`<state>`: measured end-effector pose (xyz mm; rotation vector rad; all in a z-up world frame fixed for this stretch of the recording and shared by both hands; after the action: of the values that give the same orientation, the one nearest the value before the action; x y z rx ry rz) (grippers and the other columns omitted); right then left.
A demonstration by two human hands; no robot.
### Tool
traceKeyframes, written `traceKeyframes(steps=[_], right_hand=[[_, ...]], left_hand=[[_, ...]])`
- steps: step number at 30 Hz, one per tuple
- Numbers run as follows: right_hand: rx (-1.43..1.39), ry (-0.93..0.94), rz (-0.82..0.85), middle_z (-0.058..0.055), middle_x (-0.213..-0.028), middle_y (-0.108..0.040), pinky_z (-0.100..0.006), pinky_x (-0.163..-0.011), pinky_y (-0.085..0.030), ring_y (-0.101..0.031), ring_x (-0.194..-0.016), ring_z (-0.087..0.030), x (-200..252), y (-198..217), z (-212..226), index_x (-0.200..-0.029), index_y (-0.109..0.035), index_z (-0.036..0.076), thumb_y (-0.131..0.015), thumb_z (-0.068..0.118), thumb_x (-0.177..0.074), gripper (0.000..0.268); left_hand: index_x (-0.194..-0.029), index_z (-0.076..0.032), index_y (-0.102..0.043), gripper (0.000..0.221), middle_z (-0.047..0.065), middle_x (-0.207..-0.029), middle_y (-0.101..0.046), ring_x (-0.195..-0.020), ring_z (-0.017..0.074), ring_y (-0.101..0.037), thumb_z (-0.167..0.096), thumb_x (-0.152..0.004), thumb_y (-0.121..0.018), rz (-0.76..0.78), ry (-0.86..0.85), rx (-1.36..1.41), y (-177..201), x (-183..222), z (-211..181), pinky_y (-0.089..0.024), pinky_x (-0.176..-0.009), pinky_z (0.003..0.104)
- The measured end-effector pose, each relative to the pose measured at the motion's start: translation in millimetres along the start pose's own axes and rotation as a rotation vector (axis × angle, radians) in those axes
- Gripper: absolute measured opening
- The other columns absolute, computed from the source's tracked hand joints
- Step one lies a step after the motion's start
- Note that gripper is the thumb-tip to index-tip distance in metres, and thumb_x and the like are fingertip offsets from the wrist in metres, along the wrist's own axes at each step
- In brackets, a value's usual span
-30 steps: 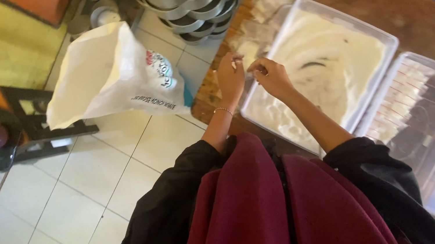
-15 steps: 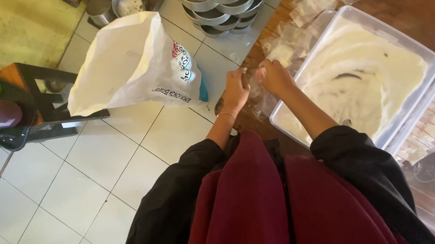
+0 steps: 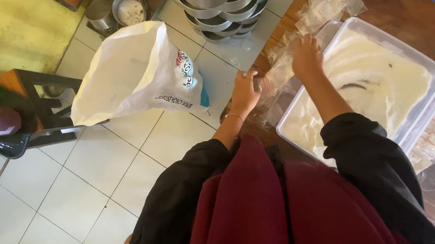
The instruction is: The person uses a spoon to scoop white powder from a container into small plastic bags and places the filled bags into a larger plastic bin.
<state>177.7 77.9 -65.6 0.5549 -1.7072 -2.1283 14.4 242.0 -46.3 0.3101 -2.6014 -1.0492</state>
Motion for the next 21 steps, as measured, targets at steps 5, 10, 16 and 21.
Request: traceKeyframes(steps=[5, 10, 16, 21], right_hand=[[0.227, 0.029, -0.032, -0.021, -0.126, -0.059, -0.051, -0.09, -0.053, -0.061, -0.112, -0.039, -5, -41, -16, -0.117, -0.061, 0.007, -0.068, 0.014, -0.09, 0.029], [0.447, 0.106, -0.064, -0.012, -0.108, -0.067, -0.047, -0.089, -0.052, -0.066, -0.103, -0.03, 4, -52, -15, -0.11, -0.067, 0.01, -0.064, 0.014, -0.1, 0.011], [0.448, 0.084, -0.051, -0.007, -0.101, -0.071, -0.047, -0.095, -0.047, -0.068, -0.097, -0.023, 8, 2, 5, -0.098, -0.071, 0.015, -0.064, 0.018, -0.088, 0.013], [0.219, 0.03, -0.018, -0.006, -0.106, -0.071, -0.047, -0.094, -0.045, -0.066, -0.105, -0.026, 18, 44, 15, -0.1, -0.071, 0.012, -0.069, 0.022, -0.094, 0.012]], left_hand=[[-0.129, -0.008, -0.061, 0.047, 0.015, -0.132, -0.055, -0.124, 0.0335, -0.054, -0.011, -0.083, -0.073, -0.078, -0.138, -0.067, -10, -21, 0, -0.052, -0.101, 0.043], [-0.127, -0.011, -0.063, 0.044, 0.012, -0.129, -0.058, -0.118, 0.0335, -0.056, -0.014, -0.085, -0.073, -0.113, -0.2, -0.066, -6, -23, -25, -0.05, -0.099, 0.045], [-0.122, -0.014, -0.065, 0.036, 0.01, -0.124, -0.06, -0.12, 0.0321, -0.057, -0.015, -0.086, -0.07, -0.128, -0.253, -0.01, -25, -30, -27, -0.049, -0.102, 0.045], [-0.125, -0.005, -0.058, 0.04, 0.017, -0.129, -0.057, -0.123, 0.0374, -0.054, -0.014, -0.088, -0.069, -0.077, -0.234, 0.058, -27, -32, -36, -0.048, -0.102, 0.046]])
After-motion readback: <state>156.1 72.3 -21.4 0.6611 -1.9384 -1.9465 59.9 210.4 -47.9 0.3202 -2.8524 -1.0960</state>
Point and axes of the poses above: each hand's wrist, its own x-axis away from the middle knuckle, its own y-axis out of the back of the hand, z = x × y, the point moved 4 cm from there along -x, towards the middle knuckle
